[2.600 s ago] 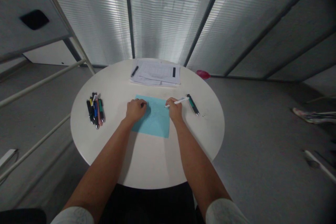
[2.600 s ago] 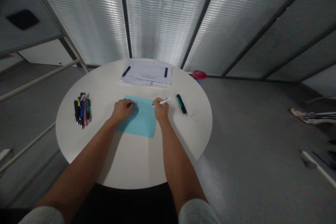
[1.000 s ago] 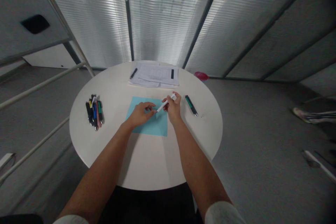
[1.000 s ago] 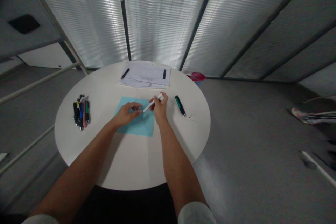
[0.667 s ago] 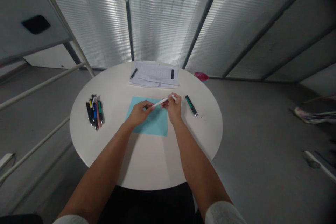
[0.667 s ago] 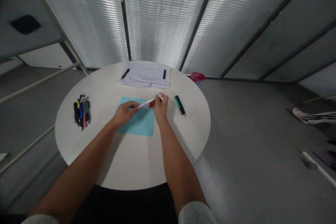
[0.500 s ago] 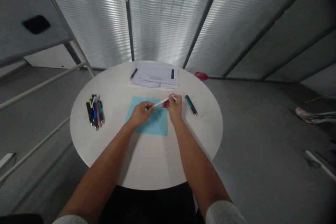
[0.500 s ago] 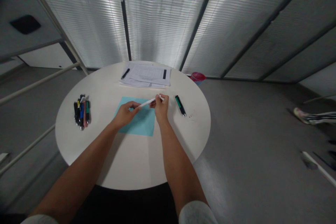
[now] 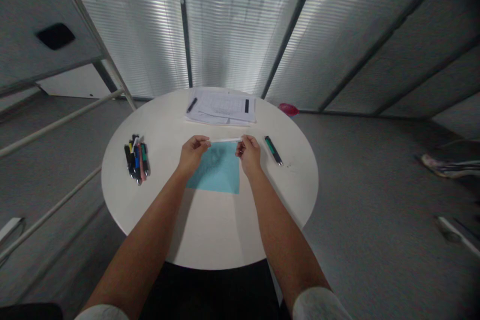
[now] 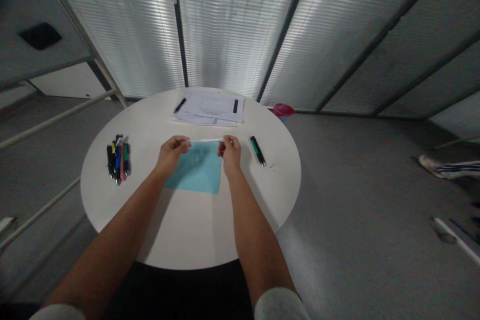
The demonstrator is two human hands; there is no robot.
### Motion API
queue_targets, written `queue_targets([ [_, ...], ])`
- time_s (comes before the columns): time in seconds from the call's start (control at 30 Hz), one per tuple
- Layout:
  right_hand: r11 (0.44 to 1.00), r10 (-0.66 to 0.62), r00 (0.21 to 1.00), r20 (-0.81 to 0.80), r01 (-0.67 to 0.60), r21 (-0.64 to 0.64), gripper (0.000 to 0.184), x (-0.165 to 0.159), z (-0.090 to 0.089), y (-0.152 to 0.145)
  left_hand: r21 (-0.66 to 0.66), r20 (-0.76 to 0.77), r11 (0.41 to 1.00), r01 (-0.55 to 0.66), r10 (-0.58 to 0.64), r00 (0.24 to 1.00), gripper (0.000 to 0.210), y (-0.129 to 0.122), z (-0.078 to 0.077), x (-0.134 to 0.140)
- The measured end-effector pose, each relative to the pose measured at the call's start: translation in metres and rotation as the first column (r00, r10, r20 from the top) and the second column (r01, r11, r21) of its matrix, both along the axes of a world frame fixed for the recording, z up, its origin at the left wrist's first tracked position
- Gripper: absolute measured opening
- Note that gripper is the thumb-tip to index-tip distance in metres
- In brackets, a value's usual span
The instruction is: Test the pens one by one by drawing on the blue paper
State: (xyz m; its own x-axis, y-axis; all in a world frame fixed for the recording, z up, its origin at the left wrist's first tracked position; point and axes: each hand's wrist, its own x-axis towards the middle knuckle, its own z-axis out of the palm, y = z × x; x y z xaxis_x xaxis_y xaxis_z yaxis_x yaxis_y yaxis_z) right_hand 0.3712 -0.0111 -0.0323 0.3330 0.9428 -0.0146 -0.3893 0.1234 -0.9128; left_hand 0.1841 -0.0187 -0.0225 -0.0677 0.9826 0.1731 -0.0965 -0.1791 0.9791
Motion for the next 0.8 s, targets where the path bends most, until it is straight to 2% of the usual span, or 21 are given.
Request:
queue_targets([
  [0.3,0.998,0.05,0.999,0.022,-0.051,0.047,0.026,-0.001,0.0,-0.001,-0.068,0.182,0.997,-0.036,0.048,0.982,0.023,0.007,-0.004,-0.003],
  [0.5,0.997,0.073,0.997,0.022,-0.073,0.012,0.025,-0.002,0.002,-0.002,-0.114,0.286,0.994,0.001,0.032,0.958,0.018,0.008,-0.004,-0.004],
  [0.8,0.992,0.123,0.992,0.007,-0.123,0.007,0.021,0.0,-0.002,-0.001,-0.136,0.319,0.991,0.009,0.035,0.947,0.017,0.012,-0.006,-0.004],
])
